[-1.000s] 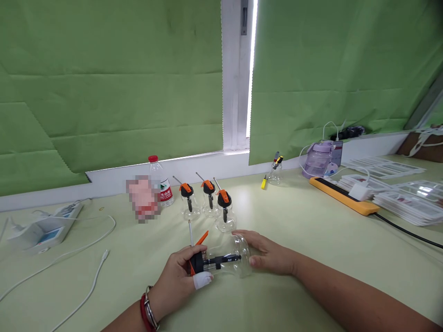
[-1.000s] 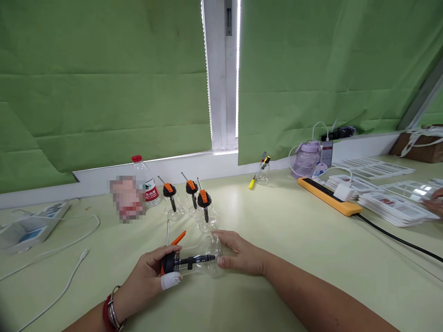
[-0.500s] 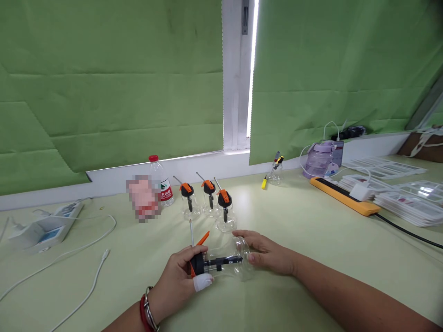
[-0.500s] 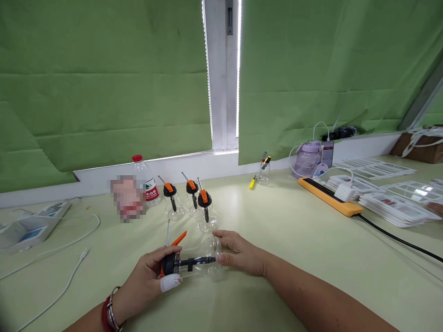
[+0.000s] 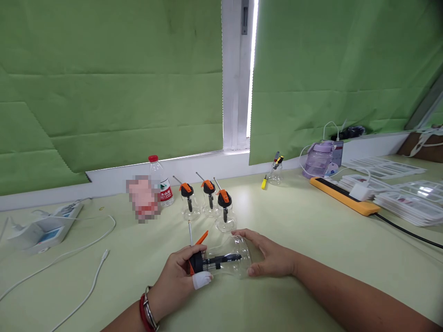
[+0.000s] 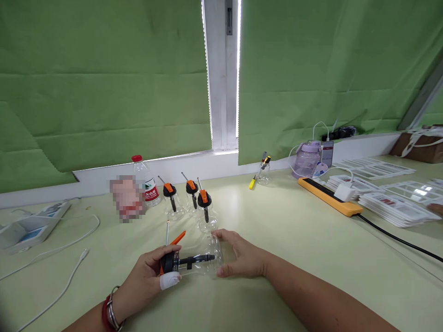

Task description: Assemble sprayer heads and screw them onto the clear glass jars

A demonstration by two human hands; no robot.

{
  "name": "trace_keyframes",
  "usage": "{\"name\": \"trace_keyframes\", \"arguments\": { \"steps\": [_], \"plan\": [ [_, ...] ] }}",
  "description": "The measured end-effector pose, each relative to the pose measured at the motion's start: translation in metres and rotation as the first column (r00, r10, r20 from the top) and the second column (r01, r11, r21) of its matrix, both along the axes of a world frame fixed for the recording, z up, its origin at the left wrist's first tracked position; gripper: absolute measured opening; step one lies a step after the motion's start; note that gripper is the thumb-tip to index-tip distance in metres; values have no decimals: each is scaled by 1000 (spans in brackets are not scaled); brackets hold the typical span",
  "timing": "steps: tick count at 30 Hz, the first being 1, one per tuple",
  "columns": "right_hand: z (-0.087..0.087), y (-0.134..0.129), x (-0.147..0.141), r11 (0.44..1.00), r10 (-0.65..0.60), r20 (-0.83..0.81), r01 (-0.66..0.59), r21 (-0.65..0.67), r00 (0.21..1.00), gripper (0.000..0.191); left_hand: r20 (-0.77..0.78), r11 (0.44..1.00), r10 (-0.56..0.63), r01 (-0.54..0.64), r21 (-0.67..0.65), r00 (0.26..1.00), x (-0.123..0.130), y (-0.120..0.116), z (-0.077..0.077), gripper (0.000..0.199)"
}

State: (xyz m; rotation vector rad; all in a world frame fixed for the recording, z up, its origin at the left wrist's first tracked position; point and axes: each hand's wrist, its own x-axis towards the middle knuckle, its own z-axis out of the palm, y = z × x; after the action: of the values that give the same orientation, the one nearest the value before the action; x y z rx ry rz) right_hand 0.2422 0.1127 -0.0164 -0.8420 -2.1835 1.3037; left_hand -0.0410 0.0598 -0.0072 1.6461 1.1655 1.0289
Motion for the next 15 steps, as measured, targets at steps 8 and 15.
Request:
{"name": "trace_keyframes", "arguments": {
  "steps": [8, 15],
  "plan": [
    [16, -4, -6, 999, 21, 58, -23, 40, 998, 52, -5, 1000, -30, 30, 0, 1000, 0, -1, -2, 48],
    [8, -2, -4, 999, 25, 14, -26, 33, 1000, 62, 25, 1000, -18, 19, -22, 1000, 0, 0, -2, 48]
  ]
}}
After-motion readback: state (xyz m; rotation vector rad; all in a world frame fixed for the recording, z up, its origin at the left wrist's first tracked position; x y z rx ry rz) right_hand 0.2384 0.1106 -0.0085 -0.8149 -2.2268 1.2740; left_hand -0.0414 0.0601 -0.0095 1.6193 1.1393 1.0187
